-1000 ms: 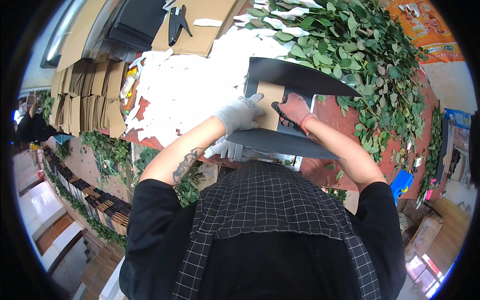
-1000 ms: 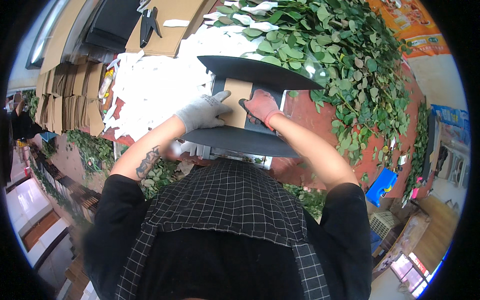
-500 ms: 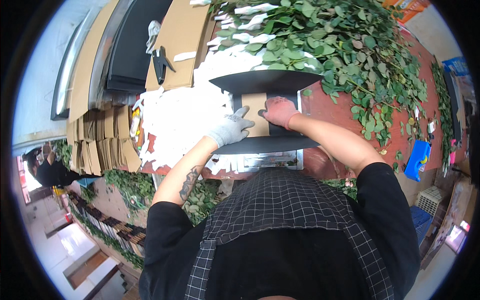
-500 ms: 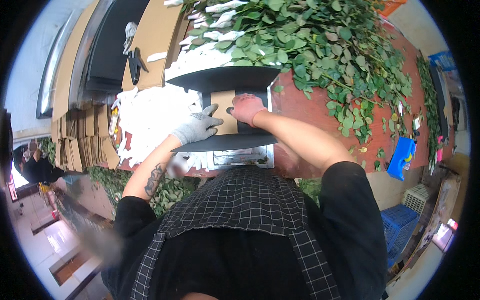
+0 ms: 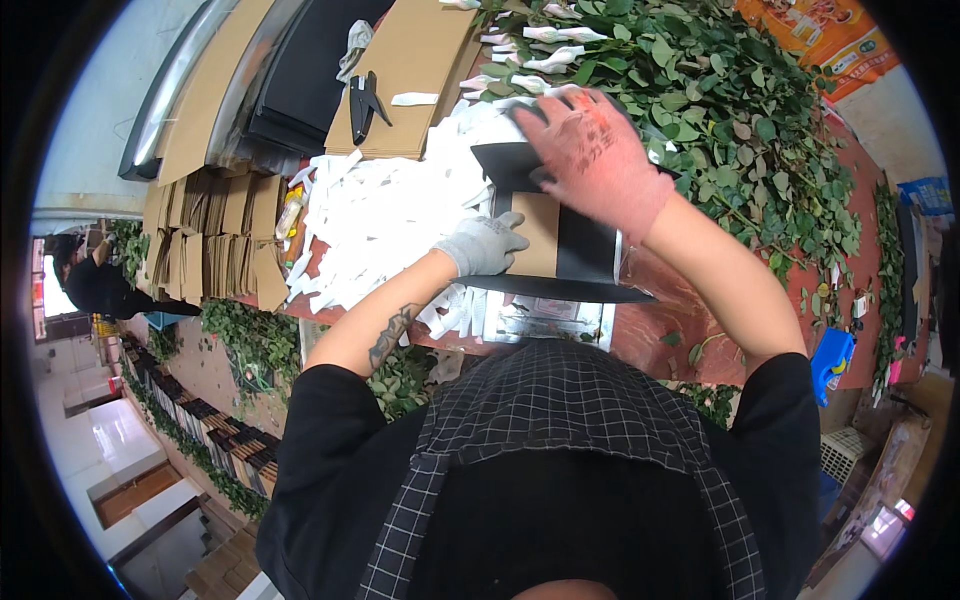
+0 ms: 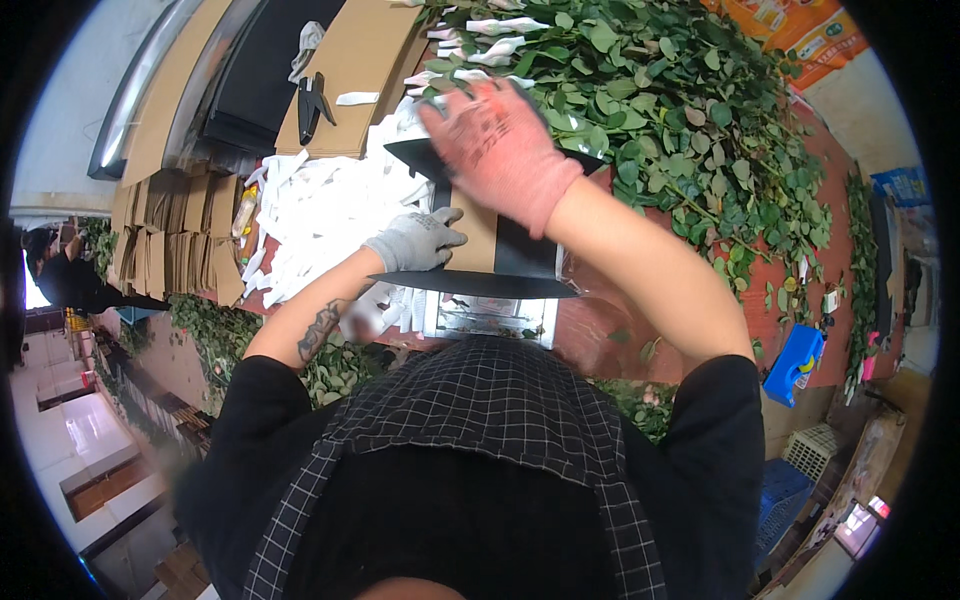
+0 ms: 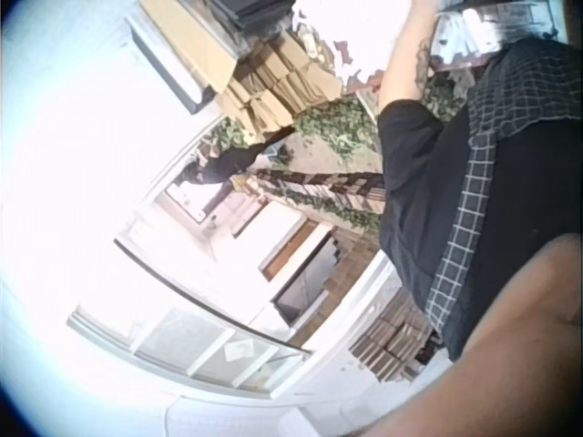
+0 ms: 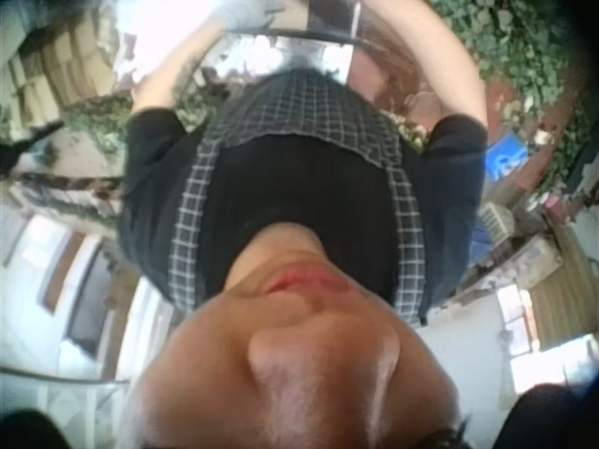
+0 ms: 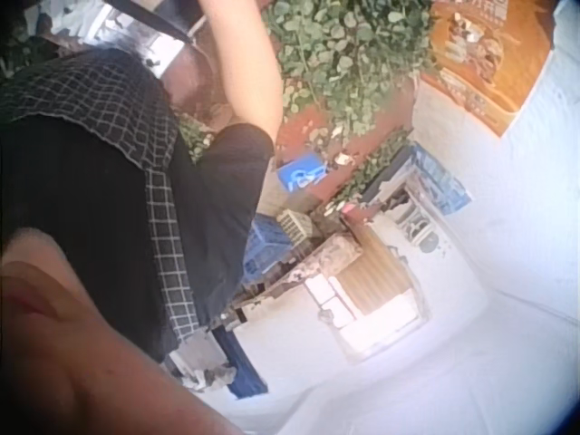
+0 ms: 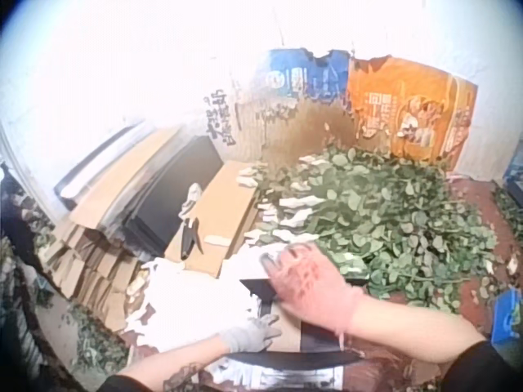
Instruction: The person places bundles of roses into protective sleeves and black packaging foam, using a mechanical device on a table to secure the wrap.
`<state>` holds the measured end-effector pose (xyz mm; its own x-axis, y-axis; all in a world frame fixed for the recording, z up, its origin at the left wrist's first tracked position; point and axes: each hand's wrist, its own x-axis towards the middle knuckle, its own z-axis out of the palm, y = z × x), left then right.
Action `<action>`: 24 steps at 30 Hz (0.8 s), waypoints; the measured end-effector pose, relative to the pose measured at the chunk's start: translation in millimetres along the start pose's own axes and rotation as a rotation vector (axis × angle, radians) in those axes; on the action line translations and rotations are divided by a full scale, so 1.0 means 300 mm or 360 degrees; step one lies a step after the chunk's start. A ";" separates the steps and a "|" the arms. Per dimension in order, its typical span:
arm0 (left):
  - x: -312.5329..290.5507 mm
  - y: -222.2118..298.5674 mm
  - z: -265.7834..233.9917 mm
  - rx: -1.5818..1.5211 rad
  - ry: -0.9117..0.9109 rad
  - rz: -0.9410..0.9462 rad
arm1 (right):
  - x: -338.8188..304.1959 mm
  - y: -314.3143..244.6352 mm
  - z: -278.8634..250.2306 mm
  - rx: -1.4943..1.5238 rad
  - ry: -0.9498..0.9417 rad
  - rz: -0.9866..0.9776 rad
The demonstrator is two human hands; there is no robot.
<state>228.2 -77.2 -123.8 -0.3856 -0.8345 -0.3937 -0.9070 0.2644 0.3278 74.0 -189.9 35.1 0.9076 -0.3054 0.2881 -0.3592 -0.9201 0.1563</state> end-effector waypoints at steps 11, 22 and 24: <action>-0.003 -0.010 -0.002 0.0004 0.0068 0.0017 | -0.102 0.053 0.016 0.0102 0.0344 0.0001; -0.025 -0.024 -0.172 -0.0574 -0.0032 0.0218 | -0.321 0.501 0.183 0.0530 0.0259 0.0586; -0.058 0.017 -0.380 -0.0944 -0.0419 0.0162 | -0.281 0.517 0.305 0.0427 -0.0147 0.0338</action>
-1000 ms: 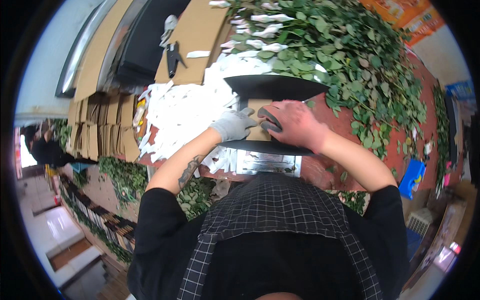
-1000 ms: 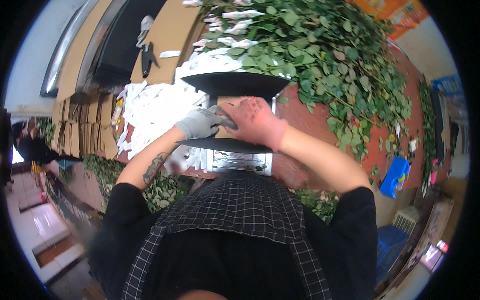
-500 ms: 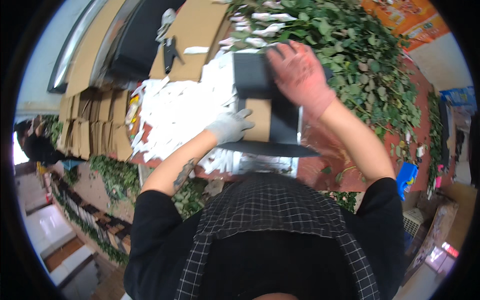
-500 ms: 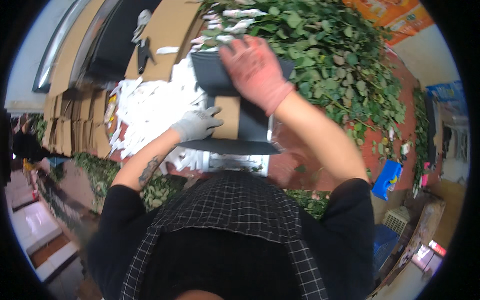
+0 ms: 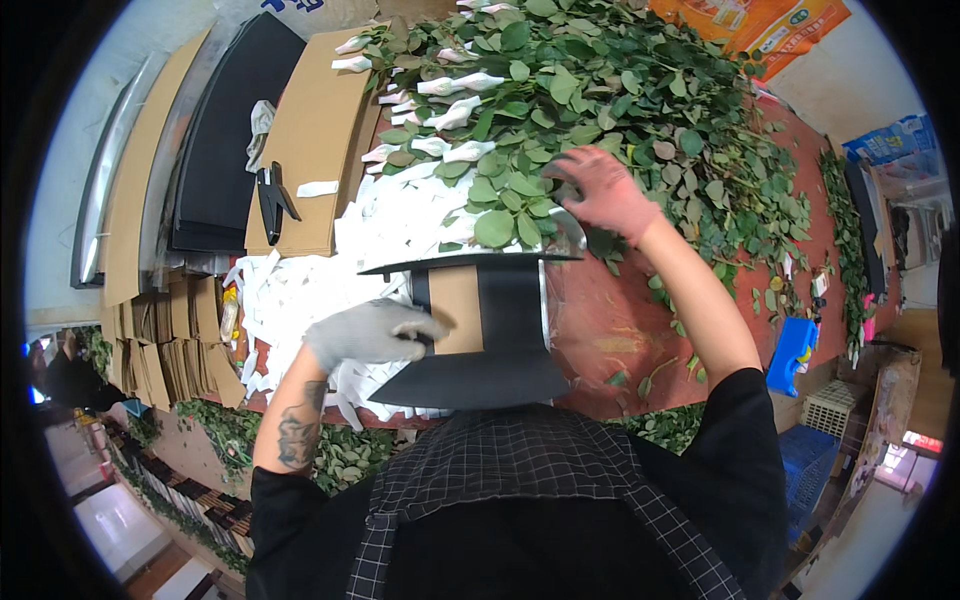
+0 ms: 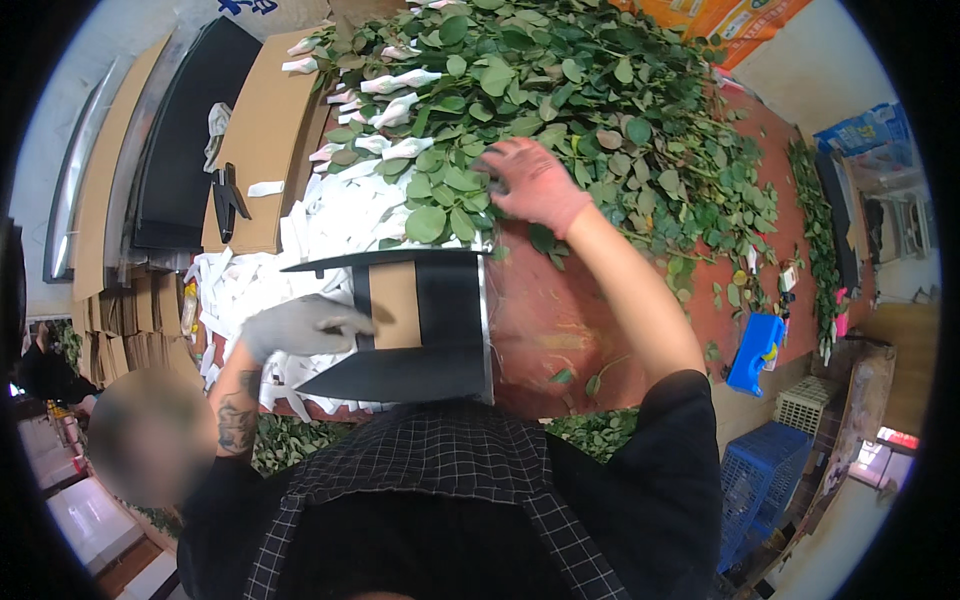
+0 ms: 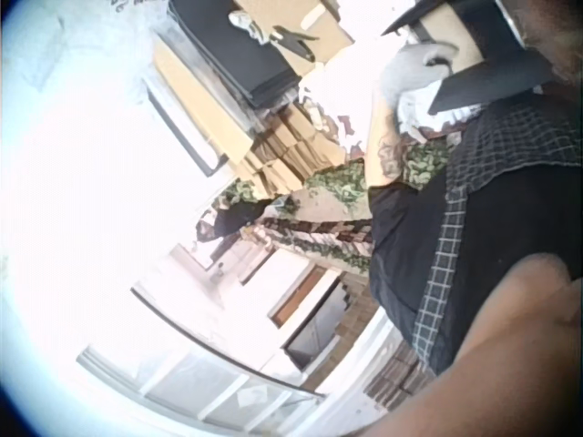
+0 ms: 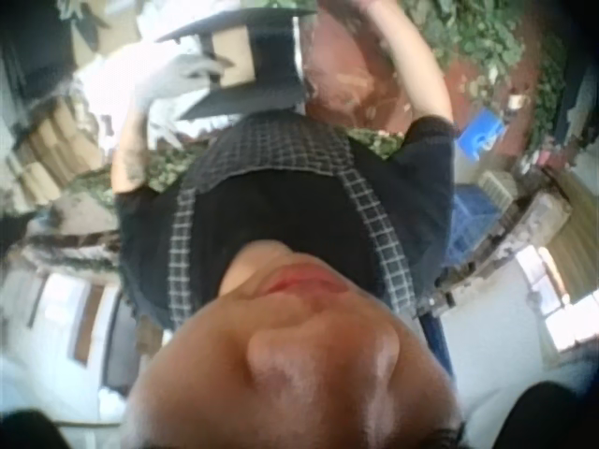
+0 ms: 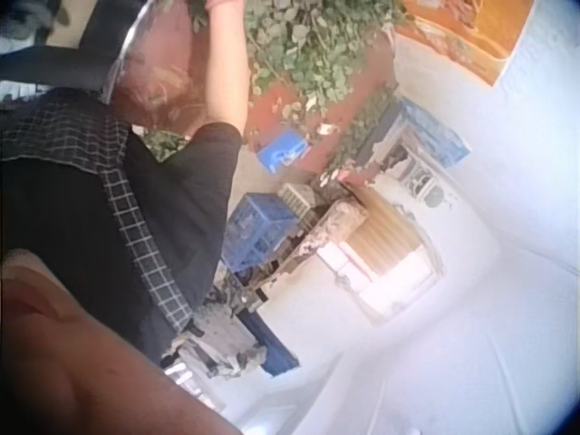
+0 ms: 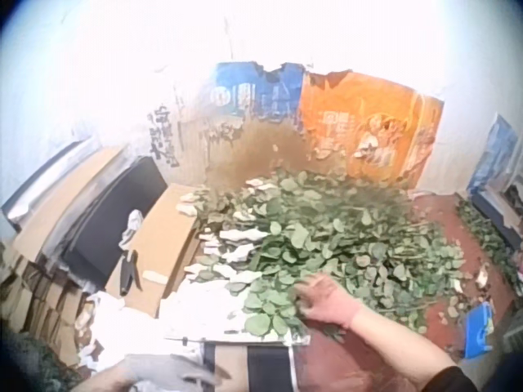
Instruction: The person places bundles of roses into protective sleeves and black packaging foam, using a mechanical device on a table to secure the wrap.
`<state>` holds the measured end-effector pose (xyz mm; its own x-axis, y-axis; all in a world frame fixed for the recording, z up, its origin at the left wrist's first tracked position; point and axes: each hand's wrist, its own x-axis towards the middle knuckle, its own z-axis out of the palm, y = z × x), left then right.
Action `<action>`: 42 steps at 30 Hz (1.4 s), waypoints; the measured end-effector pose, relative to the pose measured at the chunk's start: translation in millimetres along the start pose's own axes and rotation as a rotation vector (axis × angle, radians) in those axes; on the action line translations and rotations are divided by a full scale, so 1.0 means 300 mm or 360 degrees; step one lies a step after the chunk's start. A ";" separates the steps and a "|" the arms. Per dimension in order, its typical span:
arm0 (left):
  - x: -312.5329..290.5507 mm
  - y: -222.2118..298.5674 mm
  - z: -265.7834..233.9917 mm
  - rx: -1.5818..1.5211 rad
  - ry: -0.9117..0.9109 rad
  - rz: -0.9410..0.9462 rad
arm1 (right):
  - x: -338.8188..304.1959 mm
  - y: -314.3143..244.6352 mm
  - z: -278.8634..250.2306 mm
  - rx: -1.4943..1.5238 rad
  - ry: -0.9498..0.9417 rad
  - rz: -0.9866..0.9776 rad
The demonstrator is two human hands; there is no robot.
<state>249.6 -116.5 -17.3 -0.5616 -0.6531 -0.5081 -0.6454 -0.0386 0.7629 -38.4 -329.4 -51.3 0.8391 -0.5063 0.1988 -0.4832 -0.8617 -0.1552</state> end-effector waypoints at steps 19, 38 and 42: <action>0.434 -0.064 -0.562 -0.0279 0.0532 0.0246 | 0.082 0.177 -0.285 0.0227 0.1422 0.1034; 0.733 -0.175 -0.782 0.0344 0.1045 0.0182 | -1.369 0.703 -1.804 -0.1803 0.0843 0.2076; 0.607 -0.017 -0.927 -0.0230 0.0817 0.0224 | -1.144 0.791 -1.790 -0.2329 0.0868 0.0868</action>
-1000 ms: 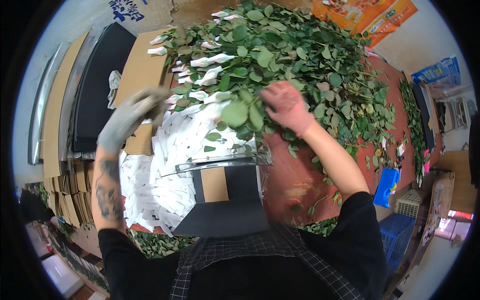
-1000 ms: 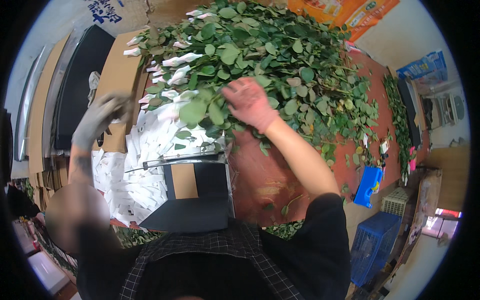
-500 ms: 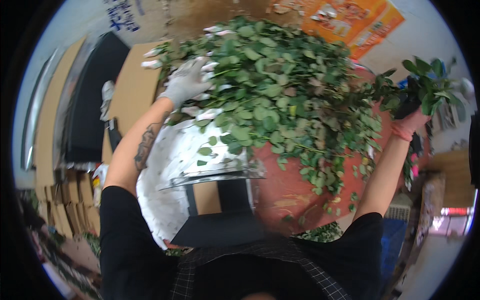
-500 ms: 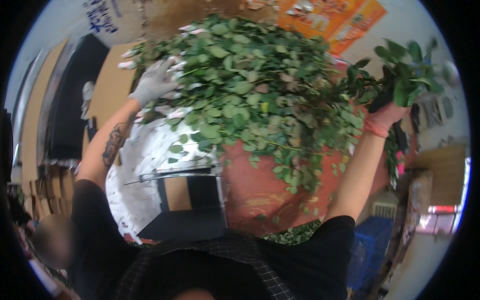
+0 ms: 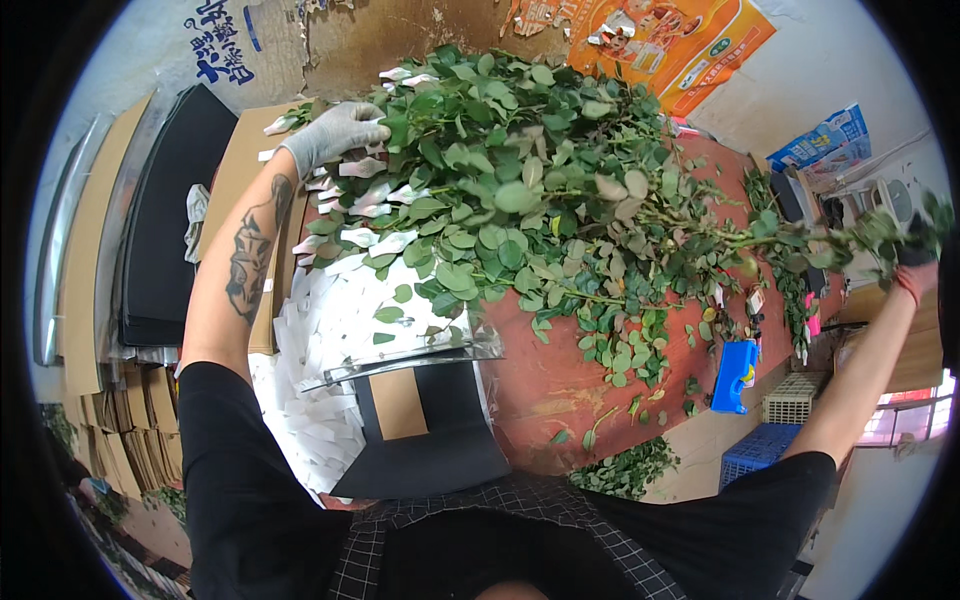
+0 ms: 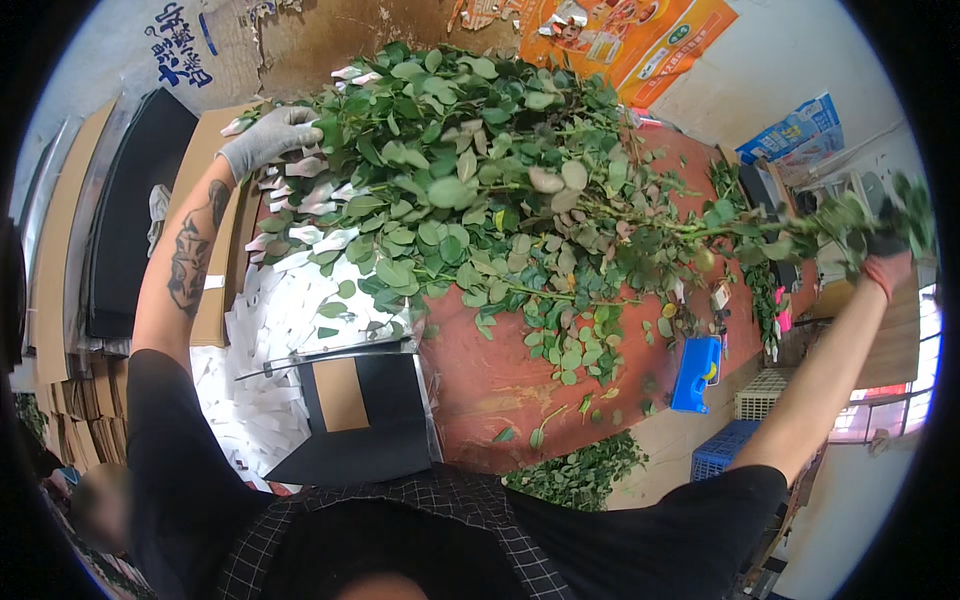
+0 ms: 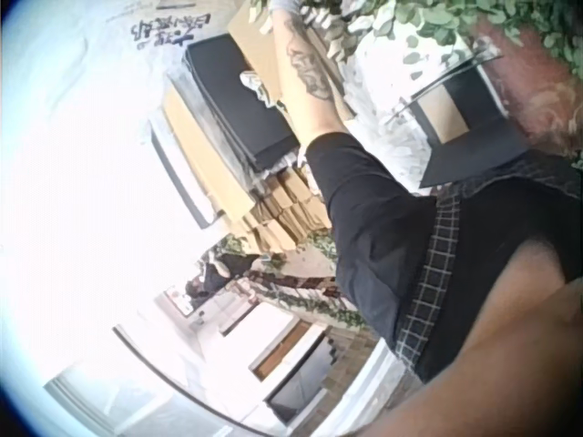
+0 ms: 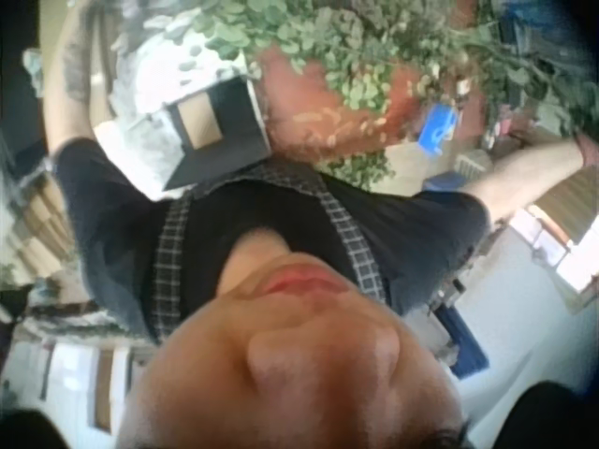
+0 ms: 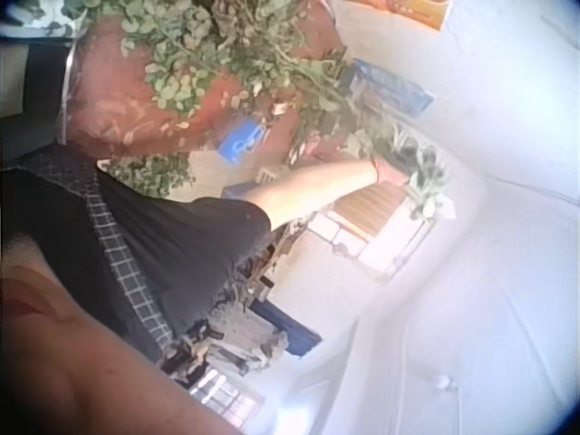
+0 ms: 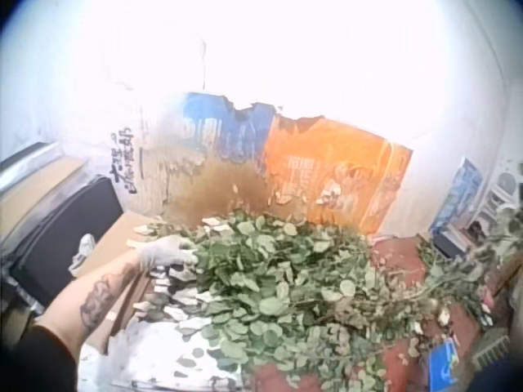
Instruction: The person places bundles of roses into protective sleeves and black packaging foam, using a mechanical device on a table to secure the wrap.
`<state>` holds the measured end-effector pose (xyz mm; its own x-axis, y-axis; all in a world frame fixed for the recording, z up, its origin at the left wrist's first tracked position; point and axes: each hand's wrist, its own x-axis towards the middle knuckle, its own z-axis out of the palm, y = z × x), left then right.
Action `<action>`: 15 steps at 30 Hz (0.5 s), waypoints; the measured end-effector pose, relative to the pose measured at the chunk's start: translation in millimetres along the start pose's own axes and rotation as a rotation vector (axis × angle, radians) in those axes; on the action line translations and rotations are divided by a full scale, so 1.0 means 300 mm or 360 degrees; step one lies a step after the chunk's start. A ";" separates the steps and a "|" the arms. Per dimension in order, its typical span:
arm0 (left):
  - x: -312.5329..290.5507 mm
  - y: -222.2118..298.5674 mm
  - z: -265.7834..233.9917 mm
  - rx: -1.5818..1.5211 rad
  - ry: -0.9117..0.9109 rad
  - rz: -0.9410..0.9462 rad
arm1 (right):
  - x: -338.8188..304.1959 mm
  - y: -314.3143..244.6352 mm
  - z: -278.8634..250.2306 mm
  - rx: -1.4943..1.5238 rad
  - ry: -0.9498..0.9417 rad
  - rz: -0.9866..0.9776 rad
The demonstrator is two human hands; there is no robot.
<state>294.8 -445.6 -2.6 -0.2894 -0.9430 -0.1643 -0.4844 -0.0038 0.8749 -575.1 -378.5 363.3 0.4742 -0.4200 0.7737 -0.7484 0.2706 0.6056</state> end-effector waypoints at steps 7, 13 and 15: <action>-0.056 0.097 -0.107 0.0110 -0.0231 0.0016 | 0.340 -1.475 -0.459 0.2158 -0.0224 -0.0111; -0.078 0.166 0.014 -0.1052 -0.0569 -0.0267 | 0.196 -1.932 -0.585 0.1861 -0.0212 -0.0542; -0.140 0.129 -0.009 -0.0418 -0.0493 0.0057 | 0.214 -1.979 -0.600 0.1897 -0.0185 -0.0574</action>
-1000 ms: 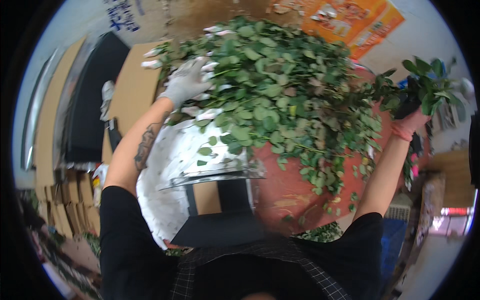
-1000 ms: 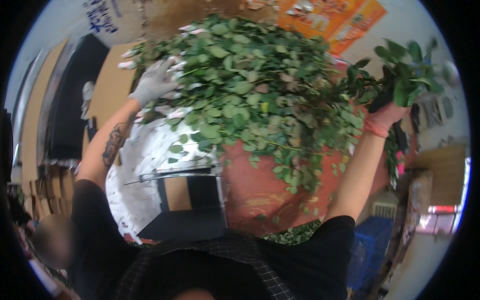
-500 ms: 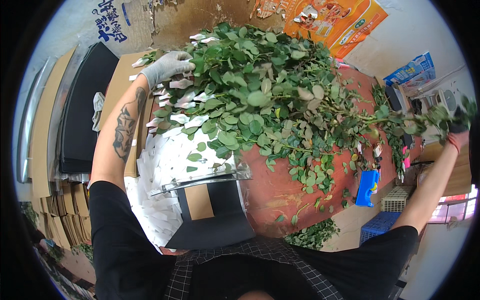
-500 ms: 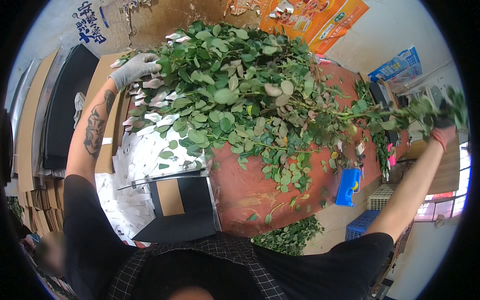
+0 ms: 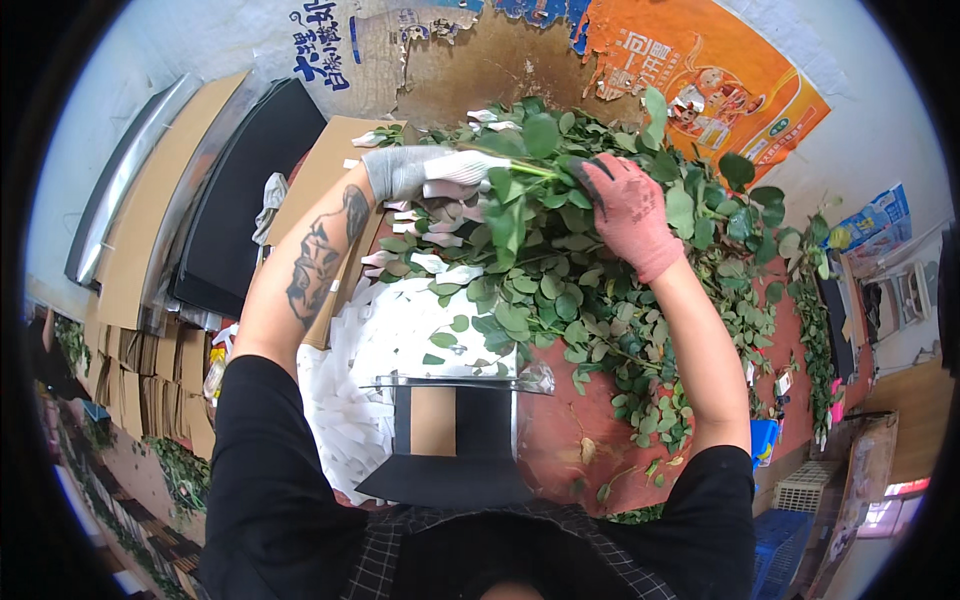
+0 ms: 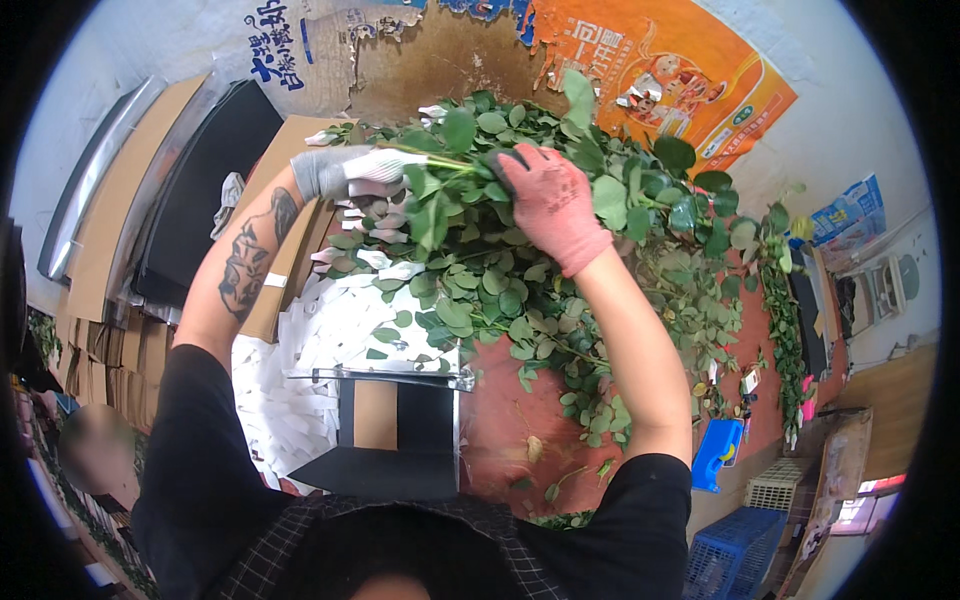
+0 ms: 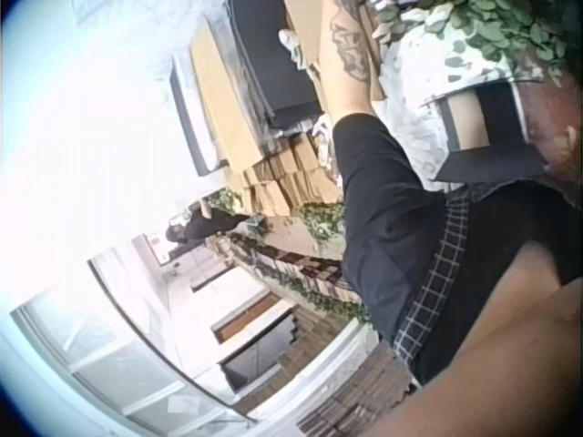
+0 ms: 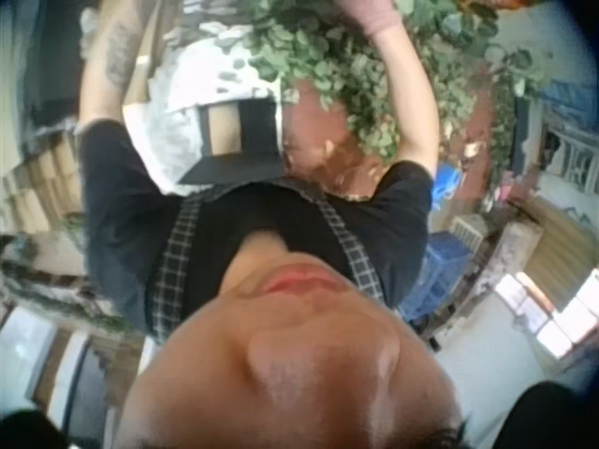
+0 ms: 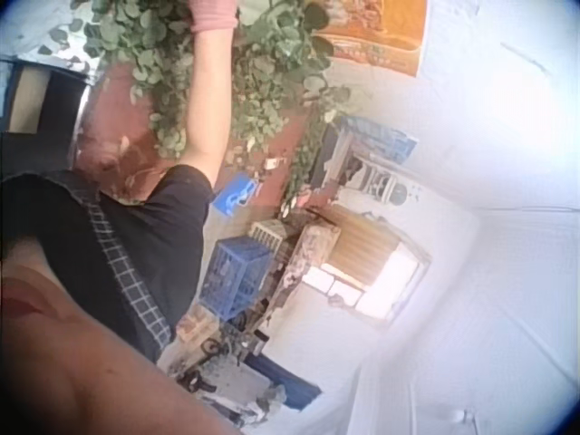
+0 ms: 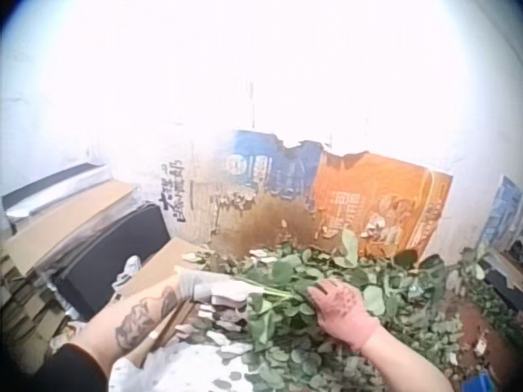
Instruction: The person places bundles of roses into protective sleeves and black packaging foam, using a mechanical device on a table to secure the wrap.
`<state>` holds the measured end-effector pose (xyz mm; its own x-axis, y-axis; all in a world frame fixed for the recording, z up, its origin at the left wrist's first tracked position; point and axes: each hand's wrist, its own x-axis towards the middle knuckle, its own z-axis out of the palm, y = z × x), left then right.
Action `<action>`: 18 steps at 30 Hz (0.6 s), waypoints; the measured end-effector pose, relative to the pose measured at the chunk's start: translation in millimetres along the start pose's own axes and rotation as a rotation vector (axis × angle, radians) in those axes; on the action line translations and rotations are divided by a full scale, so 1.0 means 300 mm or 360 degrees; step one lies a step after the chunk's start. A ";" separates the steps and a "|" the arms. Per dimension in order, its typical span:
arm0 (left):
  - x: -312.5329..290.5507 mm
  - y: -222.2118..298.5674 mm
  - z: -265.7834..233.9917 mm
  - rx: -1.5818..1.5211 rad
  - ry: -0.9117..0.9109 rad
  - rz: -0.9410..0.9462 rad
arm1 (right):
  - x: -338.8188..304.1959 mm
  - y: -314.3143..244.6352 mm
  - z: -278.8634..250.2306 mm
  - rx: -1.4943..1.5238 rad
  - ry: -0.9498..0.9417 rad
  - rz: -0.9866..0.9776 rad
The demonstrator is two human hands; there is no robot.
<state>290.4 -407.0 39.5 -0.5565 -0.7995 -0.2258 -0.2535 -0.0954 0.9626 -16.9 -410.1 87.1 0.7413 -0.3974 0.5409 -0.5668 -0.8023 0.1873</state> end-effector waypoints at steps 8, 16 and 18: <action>0.045 -0.329 0.071 0.1225 0.0456 -0.0107 | -0.512 0.419 -0.267 -0.0094 0.0048 0.0539; 0.161 -0.361 0.190 0.0982 0.0382 -0.0408 | -1.170 0.943 -1.279 0.0086 0.1675 0.1385; 0.203 -0.394 0.196 0.0784 0.0545 -0.0416 | -1.381 1.001 -1.580 0.0547 0.1970 0.1393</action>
<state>240.0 -409.7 -96.8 -0.1648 -0.9382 -0.3045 -0.7244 -0.0944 0.6829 -664.7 -275.4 308.1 -0.6119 -0.3161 0.7250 -0.4134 -0.6537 -0.6339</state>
